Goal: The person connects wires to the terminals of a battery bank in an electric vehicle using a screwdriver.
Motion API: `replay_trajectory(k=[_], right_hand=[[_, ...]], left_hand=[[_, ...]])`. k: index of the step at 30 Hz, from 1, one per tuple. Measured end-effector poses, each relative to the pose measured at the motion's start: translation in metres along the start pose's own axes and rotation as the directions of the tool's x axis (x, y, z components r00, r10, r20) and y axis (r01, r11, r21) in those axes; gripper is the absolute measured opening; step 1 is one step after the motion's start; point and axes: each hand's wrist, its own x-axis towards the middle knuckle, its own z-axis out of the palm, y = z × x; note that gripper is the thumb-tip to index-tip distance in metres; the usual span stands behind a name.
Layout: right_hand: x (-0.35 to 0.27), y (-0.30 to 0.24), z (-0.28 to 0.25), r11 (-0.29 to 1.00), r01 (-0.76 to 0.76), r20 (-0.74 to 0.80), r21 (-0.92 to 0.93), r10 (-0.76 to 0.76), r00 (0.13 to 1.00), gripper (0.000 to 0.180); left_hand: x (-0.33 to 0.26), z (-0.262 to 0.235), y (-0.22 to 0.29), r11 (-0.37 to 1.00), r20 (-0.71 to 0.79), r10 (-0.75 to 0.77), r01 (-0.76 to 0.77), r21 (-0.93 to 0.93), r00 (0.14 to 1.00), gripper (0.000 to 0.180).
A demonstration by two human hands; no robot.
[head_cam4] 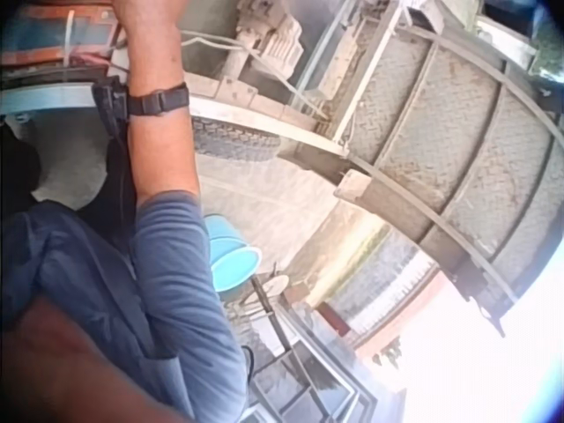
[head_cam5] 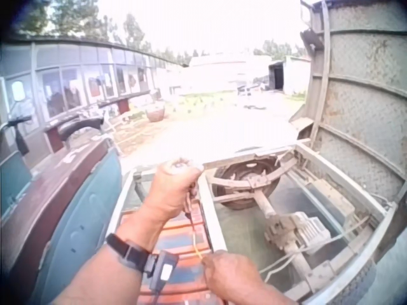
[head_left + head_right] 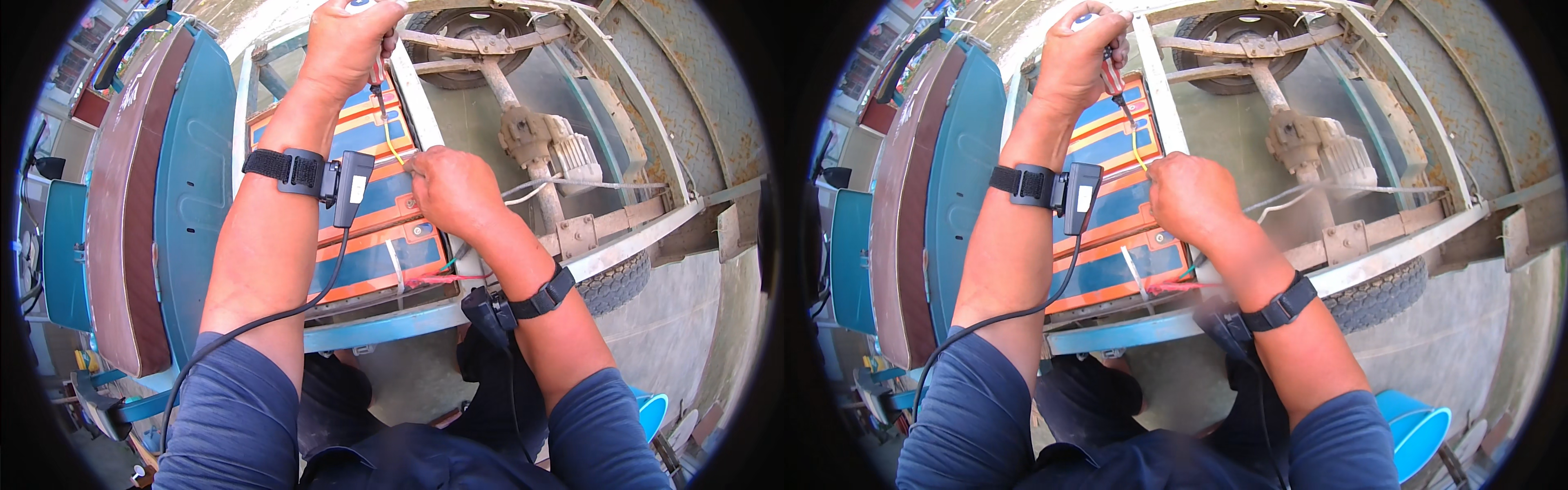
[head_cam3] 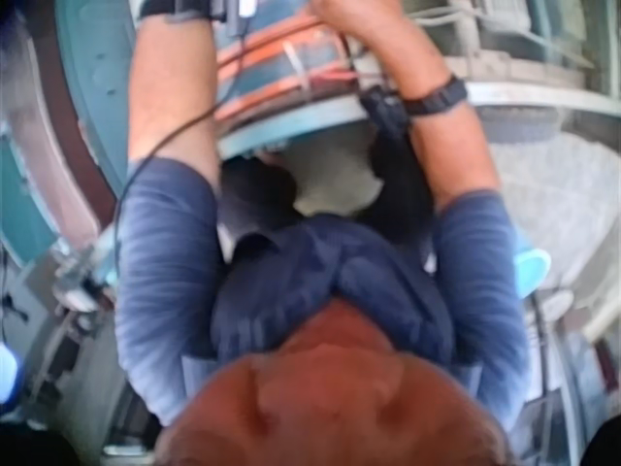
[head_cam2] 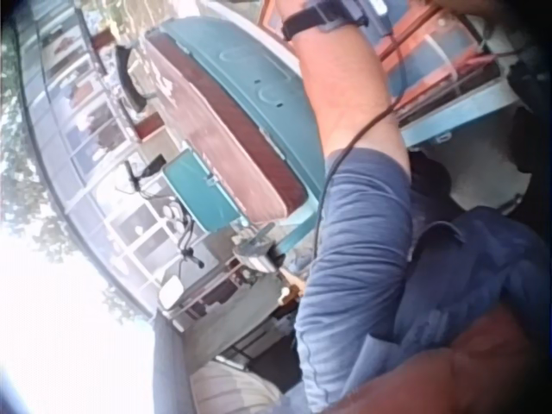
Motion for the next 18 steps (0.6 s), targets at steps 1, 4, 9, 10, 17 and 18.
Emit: replay_trajectory(k=[1,4,9,10,17,18], right_hand=[[0.000,0.000,0.000,1.000,-0.009,0.006,-0.004,0.009,1.000,0.017],[0.000,-0.002,-0.001,1.000,-0.025,0.015,-0.009,0.025,1.000,0.017],[0.001,0.002,0.002,1.000,-0.010,0.001,-0.026,0.010,1.000,0.018],[0.001,0.002,0.002,1.000,-0.012,-0.005,-0.023,0.012,1.000,0.018],[0.003,-0.004,-0.003,0.998,-0.040,0.070,-0.044,0.043,0.997,0.023],[0.005,-0.004,-0.004,0.998,-0.035,0.070,-0.051,0.038,0.997,0.023]], left_hand=[[-0.001,0.000,0.001,1.000,0.000,-0.011,0.011,0.006,1.000,0.014],[-0.003,0.000,0.006,1.000,-0.009,-0.002,0.002,0.002,1.000,0.013],[-0.002,0.005,0.003,0.997,-0.069,0.047,-0.051,-0.057,0.996,0.021],[-0.002,0.009,0.004,0.998,-0.127,0.019,-0.026,-0.053,0.992,0.021],[-0.001,0.016,-0.003,1.000,-0.264,0.008,-0.005,0.011,0.965,0.014],[0.000,0.011,-0.001,0.999,-0.216,0.014,-0.006,0.037,0.976,0.015]])
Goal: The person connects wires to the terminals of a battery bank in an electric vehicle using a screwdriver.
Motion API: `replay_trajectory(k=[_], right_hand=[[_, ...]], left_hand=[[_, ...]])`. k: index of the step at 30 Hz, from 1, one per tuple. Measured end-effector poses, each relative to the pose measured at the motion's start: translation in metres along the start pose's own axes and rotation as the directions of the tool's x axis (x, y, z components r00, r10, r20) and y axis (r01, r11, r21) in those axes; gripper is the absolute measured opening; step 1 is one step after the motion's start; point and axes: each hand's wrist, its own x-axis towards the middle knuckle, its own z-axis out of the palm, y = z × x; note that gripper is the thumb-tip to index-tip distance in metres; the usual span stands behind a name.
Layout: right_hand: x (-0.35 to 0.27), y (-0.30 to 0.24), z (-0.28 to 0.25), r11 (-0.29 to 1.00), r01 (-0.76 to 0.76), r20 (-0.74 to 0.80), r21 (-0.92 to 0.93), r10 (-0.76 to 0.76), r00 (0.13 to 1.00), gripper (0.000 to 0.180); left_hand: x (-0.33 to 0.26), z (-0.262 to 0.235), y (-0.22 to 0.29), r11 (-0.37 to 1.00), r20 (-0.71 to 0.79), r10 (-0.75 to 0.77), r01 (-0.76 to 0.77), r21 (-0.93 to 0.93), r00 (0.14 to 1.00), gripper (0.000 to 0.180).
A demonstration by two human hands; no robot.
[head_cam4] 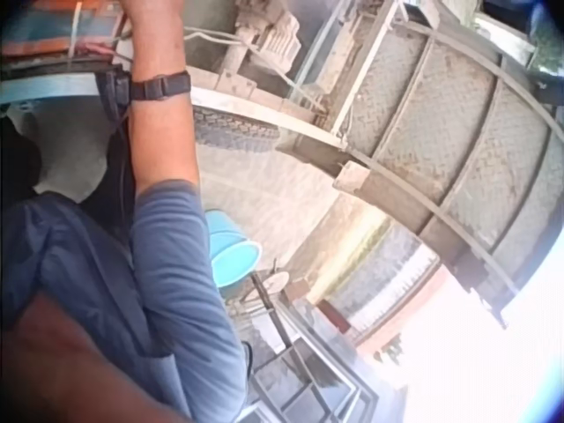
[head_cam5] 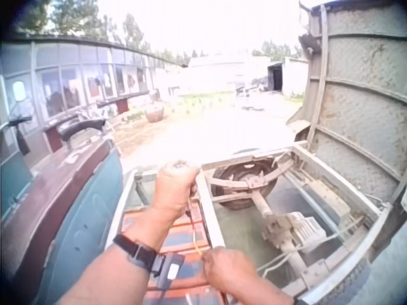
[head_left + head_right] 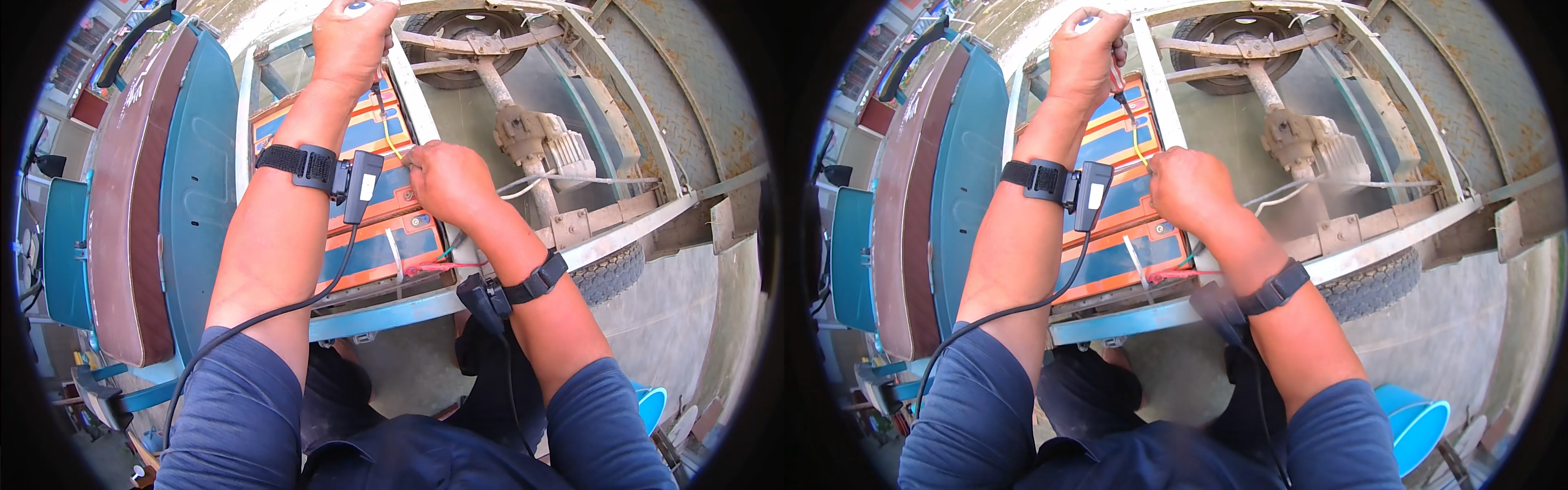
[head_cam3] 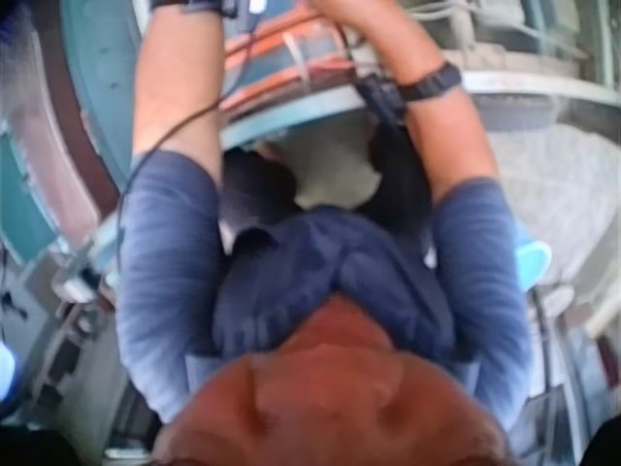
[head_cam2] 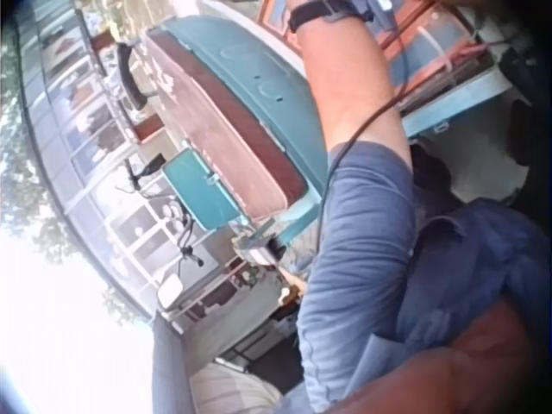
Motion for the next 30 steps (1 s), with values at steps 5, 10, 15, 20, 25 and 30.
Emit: replay_trajectory(k=[5,10,15,20,25,30], right_hand=[[-0.004,0.005,0.002,1.000,-0.004,-0.013,0.011,0.004,1.000,0.023],[-0.003,0.003,-0.001,1.000,-0.004,-0.007,0.003,0.004,1.000,0.023],[-0.006,0.007,0.008,0.998,-0.006,-0.072,0.064,0.011,0.997,0.019],[-0.003,0.003,0.004,0.998,-0.012,-0.048,0.060,0.015,0.999,0.021],[-0.002,0.005,0.003,0.991,-0.011,-0.047,0.132,0.017,0.999,0.026],[-0.026,0.011,-0.029,0.971,-0.019,-0.081,0.240,0.039,0.996,0.038]], left_hand=[[0.000,-0.006,0.004,0.999,0.163,-0.022,0.017,0.031,0.986,0.018],[0.003,-0.010,0.009,1.000,0.224,-0.004,0.003,0.007,0.975,0.017],[-0.001,-0.010,0.006,0.998,0.273,0.000,0.016,-0.056,0.962,0.018],[0.010,-0.012,0.037,0.997,-0.013,0.066,-0.067,-0.048,0.998,0.024],[0.005,-0.040,0.112,0.957,-0.095,0.264,-0.273,-0.099,0.960,0.042],[-0.095,-0.069,0.142,0.992,-0.118,0.129,-0.129,0.007,0.985,0.034]])
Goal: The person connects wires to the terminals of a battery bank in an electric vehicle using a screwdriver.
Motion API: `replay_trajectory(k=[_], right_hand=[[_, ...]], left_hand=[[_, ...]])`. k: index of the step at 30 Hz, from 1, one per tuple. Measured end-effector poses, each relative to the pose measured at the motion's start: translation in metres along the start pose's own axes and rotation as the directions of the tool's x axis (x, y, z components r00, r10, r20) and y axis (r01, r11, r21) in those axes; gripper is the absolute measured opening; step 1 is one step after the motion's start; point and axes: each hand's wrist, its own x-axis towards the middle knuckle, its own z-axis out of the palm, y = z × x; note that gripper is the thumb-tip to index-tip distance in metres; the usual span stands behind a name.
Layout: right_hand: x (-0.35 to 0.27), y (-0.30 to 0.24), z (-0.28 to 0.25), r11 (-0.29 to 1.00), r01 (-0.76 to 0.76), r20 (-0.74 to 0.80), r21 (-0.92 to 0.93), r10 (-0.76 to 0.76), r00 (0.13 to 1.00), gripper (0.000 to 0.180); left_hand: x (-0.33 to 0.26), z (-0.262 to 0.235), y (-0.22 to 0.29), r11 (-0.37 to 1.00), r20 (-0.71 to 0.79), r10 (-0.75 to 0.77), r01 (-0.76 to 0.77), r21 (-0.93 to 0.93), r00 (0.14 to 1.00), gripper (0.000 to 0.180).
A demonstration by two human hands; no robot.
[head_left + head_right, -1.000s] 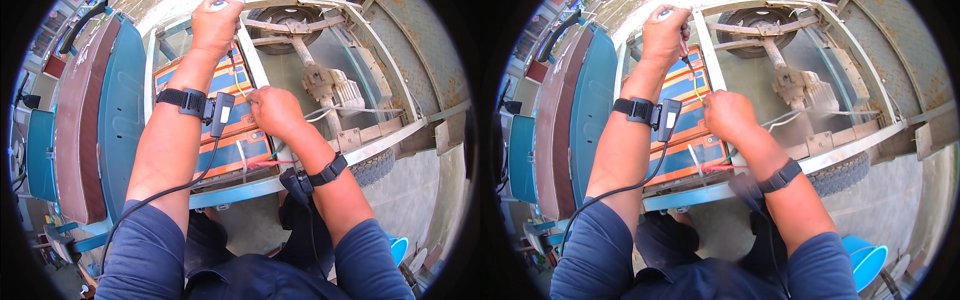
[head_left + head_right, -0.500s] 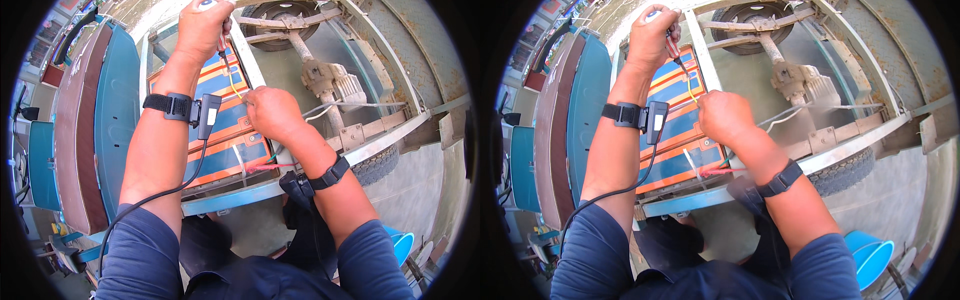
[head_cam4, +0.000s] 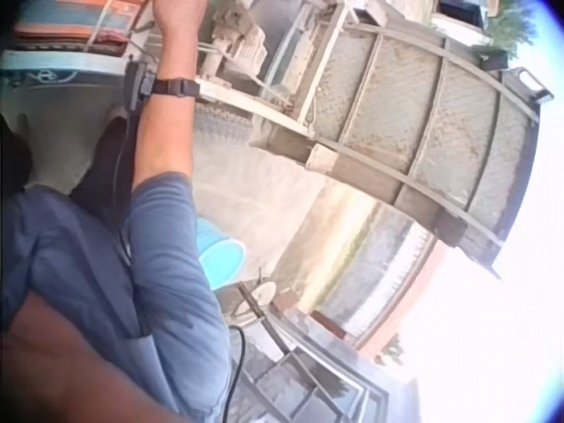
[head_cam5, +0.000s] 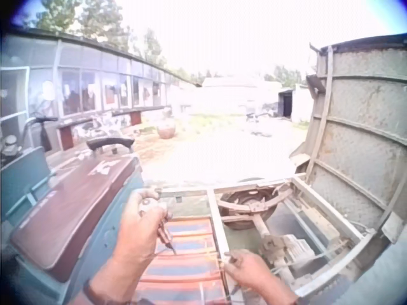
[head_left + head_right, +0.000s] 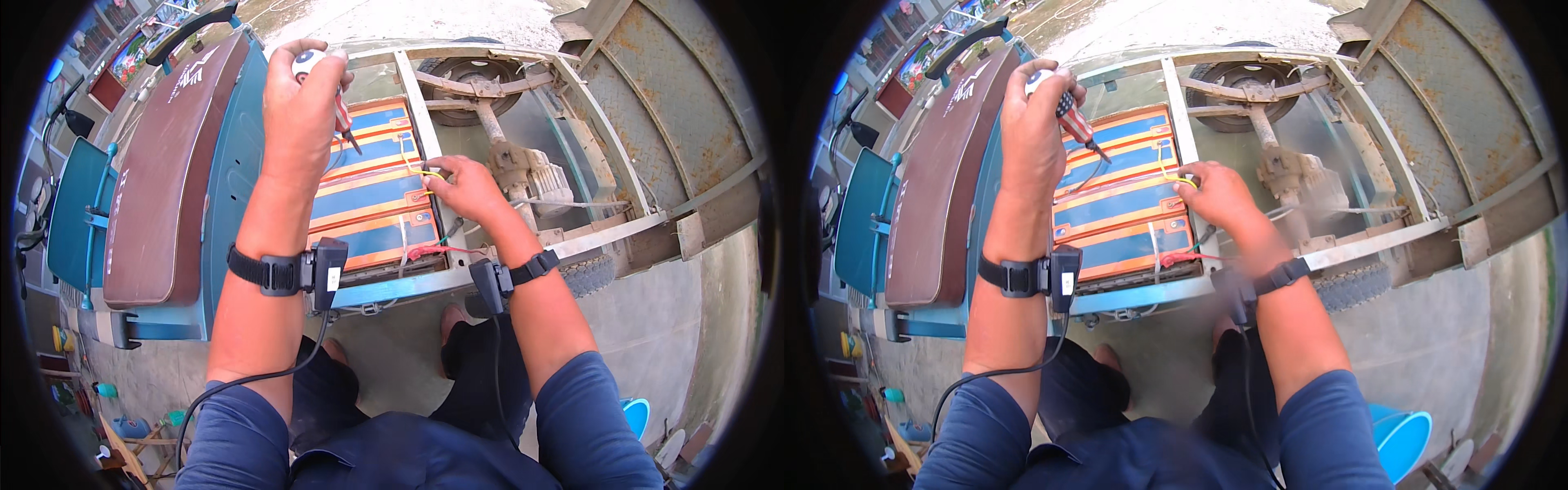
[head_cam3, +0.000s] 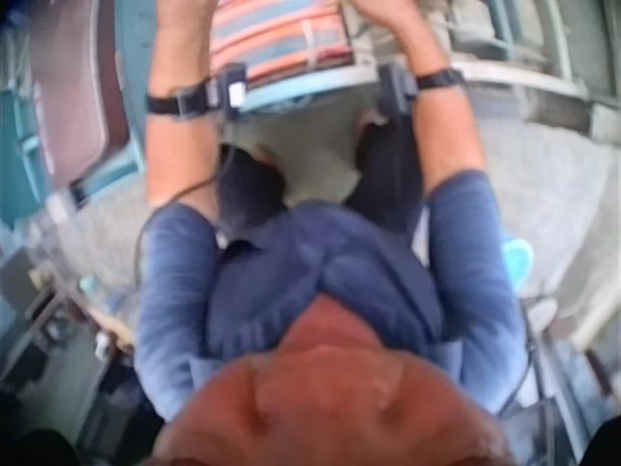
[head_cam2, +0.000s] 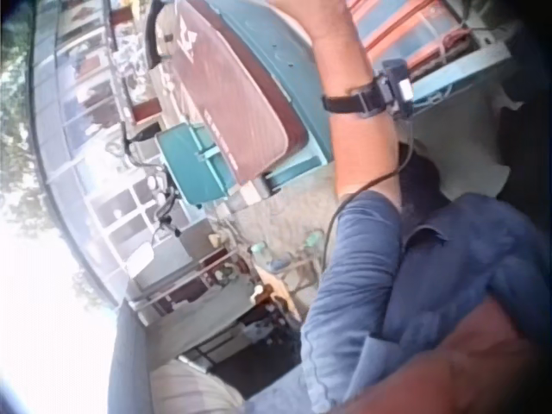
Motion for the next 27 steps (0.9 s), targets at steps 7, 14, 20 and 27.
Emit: replay_trajectory(k=[7,14,20,27], right_hand=[[-0.086,-0.065,-0.046,0.955,-0.084,0.109,0.285,0.055,0.993,0.035],[-0.176,-0.138,-0.003,0.918,0.196,0.071,0.344,-0.234,0.970,0.027],[-0.179,-0.138,0.006,0.908,0.270,0.069,0.320,-0.307,0.949,0.019],[-0.135,-0.105,-0.007,0.923,0.163,0.049,0.348,-0.192,0.980,0.037]], left_hand=[[-0.125,-0.033,0.053,0.942,0.101,-0.326,0.314,0.119,0.940,0.026],[-0.201,-0.039,0.074,0.880,0.421,0.136,-0.305,0.363,0.897,0.029],[-0.213,-0.055,0.082,0.867,0.506,0.107,-0.330,0.374,0.856,0.036],[-0.178,-0.072,0.102,0.943,0.281,-0.142,0.044,0.330,0.949,0.042]])
